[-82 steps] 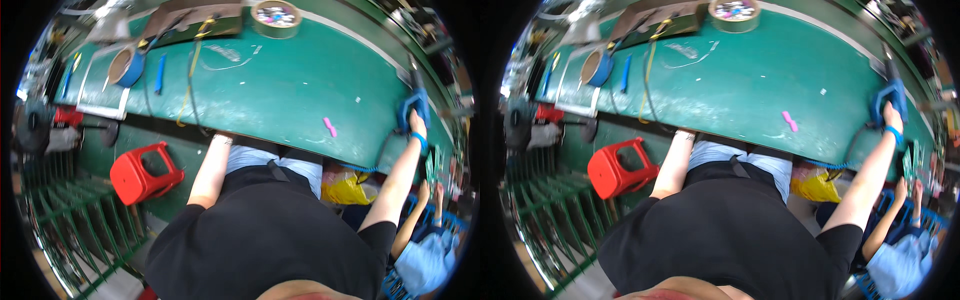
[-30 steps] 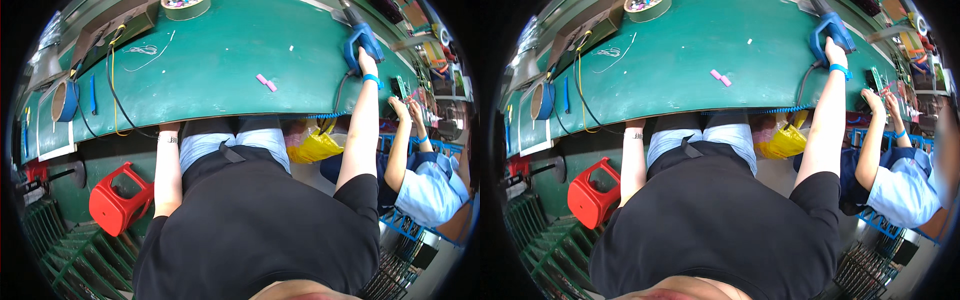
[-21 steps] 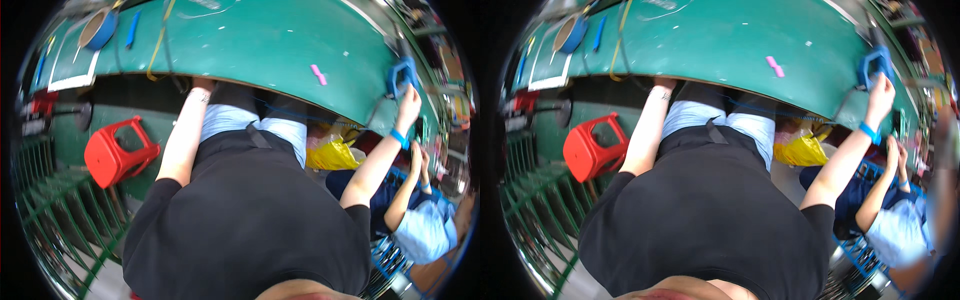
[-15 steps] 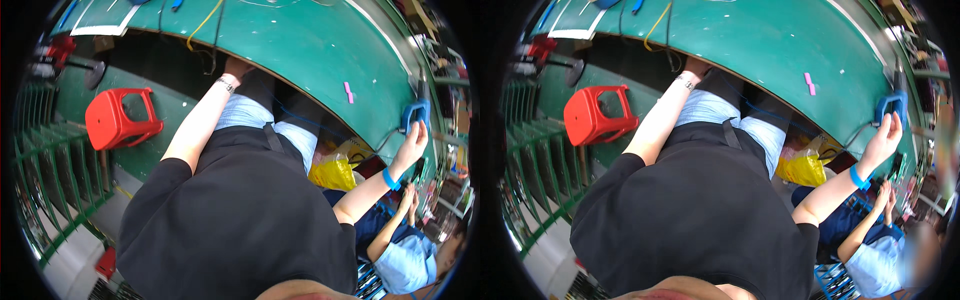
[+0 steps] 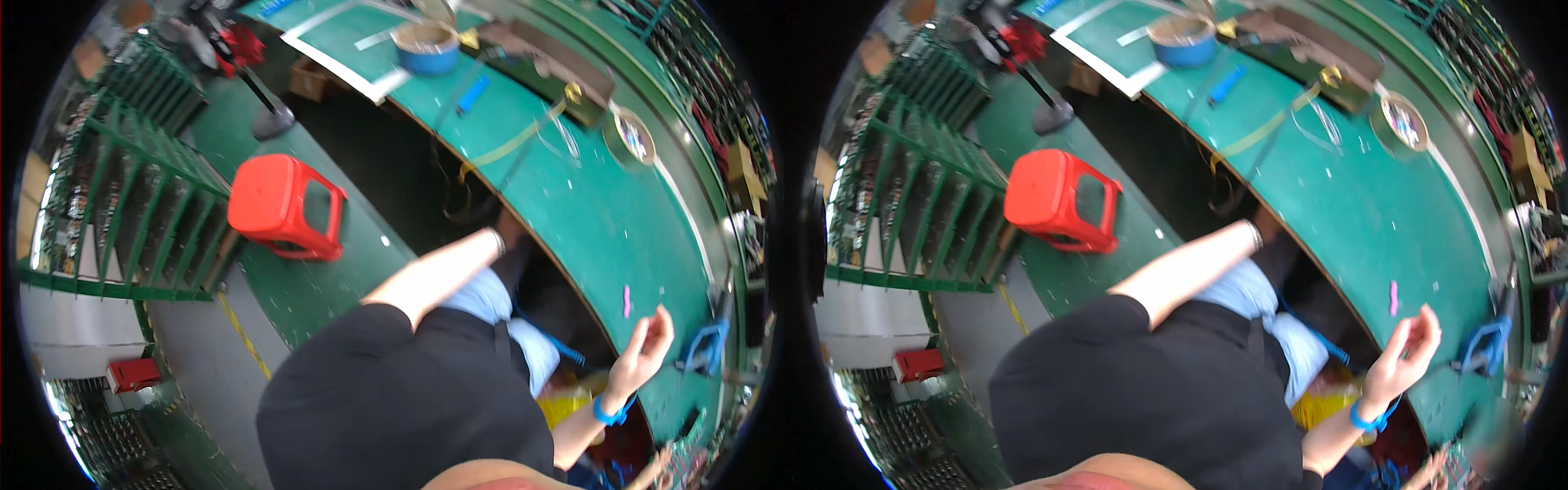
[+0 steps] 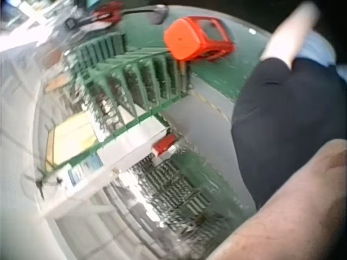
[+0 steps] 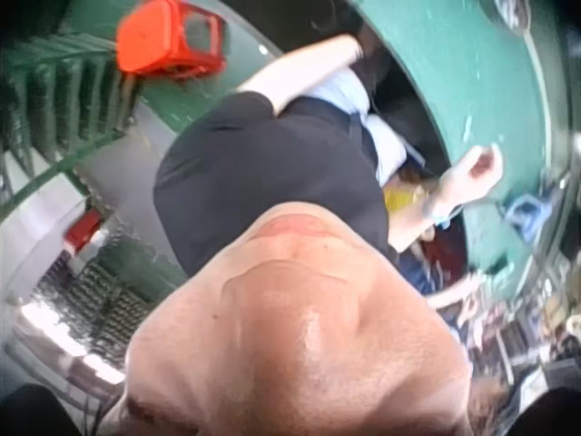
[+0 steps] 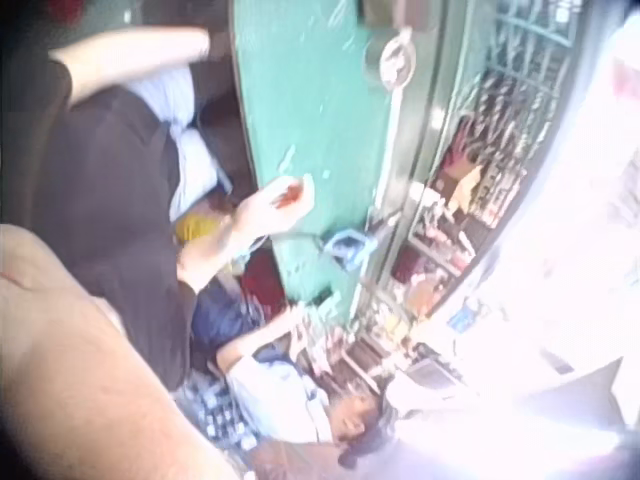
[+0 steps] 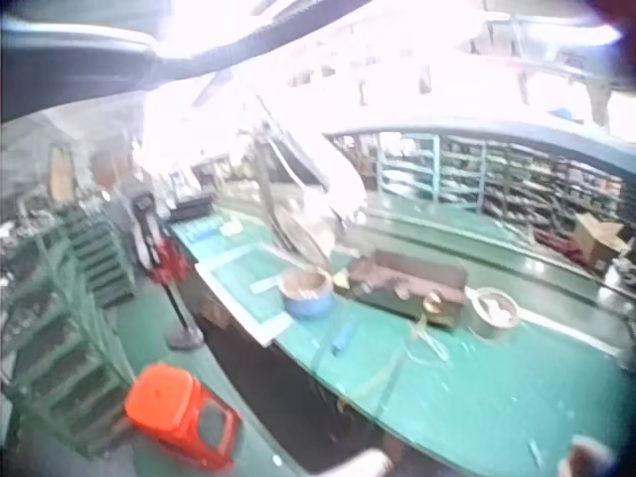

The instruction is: Assemble electronic components onto PCBs and use a heat gun to apply heat-shrink tubing.

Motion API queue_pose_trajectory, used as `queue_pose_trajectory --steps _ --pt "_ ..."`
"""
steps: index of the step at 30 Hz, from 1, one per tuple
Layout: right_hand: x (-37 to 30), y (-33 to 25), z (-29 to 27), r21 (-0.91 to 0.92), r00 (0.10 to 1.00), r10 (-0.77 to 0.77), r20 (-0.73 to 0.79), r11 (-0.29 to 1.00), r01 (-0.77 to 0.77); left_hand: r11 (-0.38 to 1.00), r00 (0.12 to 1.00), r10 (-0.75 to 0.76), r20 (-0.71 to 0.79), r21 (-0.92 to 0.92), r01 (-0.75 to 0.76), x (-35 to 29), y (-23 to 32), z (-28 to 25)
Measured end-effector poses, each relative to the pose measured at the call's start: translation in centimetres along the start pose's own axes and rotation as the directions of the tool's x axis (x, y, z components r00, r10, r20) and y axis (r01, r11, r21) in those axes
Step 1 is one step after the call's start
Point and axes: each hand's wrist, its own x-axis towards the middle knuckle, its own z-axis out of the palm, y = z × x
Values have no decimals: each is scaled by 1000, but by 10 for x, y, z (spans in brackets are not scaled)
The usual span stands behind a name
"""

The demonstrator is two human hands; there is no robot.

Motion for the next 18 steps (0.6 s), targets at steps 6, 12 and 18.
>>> queue_pose_trajectory --steps 6,12,18 --pt "-25 7 37 123 973 99 209 984 -126 593 852 -454 262 -625 508 -8 21 0" --pt "-21 27 49 236 948 186 258 940 -248 553 777 -551 305 -564 614 -14 50 -21" --pt "-16 22 45 221 939 188 288 941 -256 574 766 -567 304 -521 631 -10 28 0"
